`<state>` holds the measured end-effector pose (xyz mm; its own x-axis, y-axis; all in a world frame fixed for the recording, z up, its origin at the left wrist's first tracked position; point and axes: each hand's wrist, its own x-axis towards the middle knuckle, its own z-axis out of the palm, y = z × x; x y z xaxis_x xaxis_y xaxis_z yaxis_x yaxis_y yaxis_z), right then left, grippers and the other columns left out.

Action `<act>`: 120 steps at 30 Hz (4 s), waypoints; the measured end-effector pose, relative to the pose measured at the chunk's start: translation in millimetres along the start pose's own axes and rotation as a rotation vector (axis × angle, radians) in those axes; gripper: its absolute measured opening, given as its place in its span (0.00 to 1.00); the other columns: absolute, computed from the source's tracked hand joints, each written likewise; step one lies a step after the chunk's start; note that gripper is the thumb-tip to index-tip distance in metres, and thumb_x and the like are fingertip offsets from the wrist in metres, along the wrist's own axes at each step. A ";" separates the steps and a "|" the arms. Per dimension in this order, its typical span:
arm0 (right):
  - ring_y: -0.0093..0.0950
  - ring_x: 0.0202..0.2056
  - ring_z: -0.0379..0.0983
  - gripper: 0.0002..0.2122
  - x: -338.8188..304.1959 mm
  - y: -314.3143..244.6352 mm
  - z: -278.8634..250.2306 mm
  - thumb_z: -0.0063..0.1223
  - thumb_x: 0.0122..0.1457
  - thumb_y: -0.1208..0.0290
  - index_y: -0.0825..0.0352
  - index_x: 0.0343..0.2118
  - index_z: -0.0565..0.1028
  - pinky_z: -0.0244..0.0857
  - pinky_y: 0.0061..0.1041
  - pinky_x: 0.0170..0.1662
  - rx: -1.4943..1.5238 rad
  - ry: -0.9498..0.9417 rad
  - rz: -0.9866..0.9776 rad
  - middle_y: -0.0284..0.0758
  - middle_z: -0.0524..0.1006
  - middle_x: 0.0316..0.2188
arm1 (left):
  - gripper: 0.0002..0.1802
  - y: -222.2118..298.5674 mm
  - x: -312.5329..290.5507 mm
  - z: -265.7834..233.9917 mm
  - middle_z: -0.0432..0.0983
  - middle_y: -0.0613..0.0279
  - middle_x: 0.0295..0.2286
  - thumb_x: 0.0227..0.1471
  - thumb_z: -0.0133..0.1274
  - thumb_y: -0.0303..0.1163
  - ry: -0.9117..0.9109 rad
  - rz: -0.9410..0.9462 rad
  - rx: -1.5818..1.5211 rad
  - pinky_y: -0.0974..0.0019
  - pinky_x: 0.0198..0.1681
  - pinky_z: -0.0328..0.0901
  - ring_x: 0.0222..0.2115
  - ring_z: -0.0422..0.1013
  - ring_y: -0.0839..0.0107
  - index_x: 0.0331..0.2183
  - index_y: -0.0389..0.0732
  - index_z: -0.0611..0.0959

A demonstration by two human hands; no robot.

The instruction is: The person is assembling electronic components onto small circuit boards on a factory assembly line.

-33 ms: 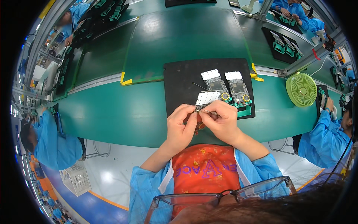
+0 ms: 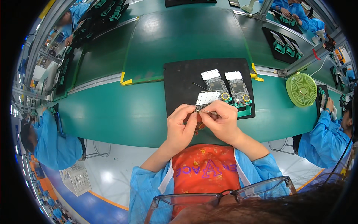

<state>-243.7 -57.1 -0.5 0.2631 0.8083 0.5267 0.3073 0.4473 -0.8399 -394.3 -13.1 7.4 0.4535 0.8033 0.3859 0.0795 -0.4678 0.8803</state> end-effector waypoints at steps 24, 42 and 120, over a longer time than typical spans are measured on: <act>0.38 0.25 0.76 0.10 -4.6 3.4 -19.8 0.53 0.57 0.76 0.70 0.33 0.63 0.67 0.31 0.25 -0.130 -0.236 0.258 0.42 0.75 0.22 | 0.05 -18.7 6.9 4.9 0.68 0.59 0.25 0.56 0.46 0.23 -0.010 -0.047 -0.029 0.70 0.29 0.60 0.25 0.65 0.71 0.28 0.34 0.72; 0.26 0.23 0.75 0.10 -8.9 16.7 -6.0 0.56 0.56 0.76 0.69 0.31 0.64 0.67 0.22 0.26 -0.005 -0.181 0.194 0.39 0.75 0.20 | 0.07 -19.9 4.9 10.8 0.66 0.60 0.22 0.53 0.49 0.22 0.132 0.111 0.102 0.69 0.26 0.59 0.22 0.63 0.70 0.25 0.36 0.69; 0.15 0.19 0.71 0.03 -1.8 32.6 -50.0 0.57 0.50 0.83 0.73 0.26 0.74 0.63 0.15 0.19 0.032 0.127 0.009 0.33 0.74 0.22 | 0.06 -13.2 29.2 58.7 0.71 0.62 0.30 0.53 0.49 0.18 -0.086 0.028 -0.063 0.79 0.24 0.60 0.24 0.65 0.83 0.35 0.27 0.76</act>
<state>-188.4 -63.1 -22.3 0.3801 0.7581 0.5300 0.2757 0.4541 -0.8472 -330.1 -5.1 -9.2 0.5294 0.7546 0.3876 0.0108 -0.4629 0.8864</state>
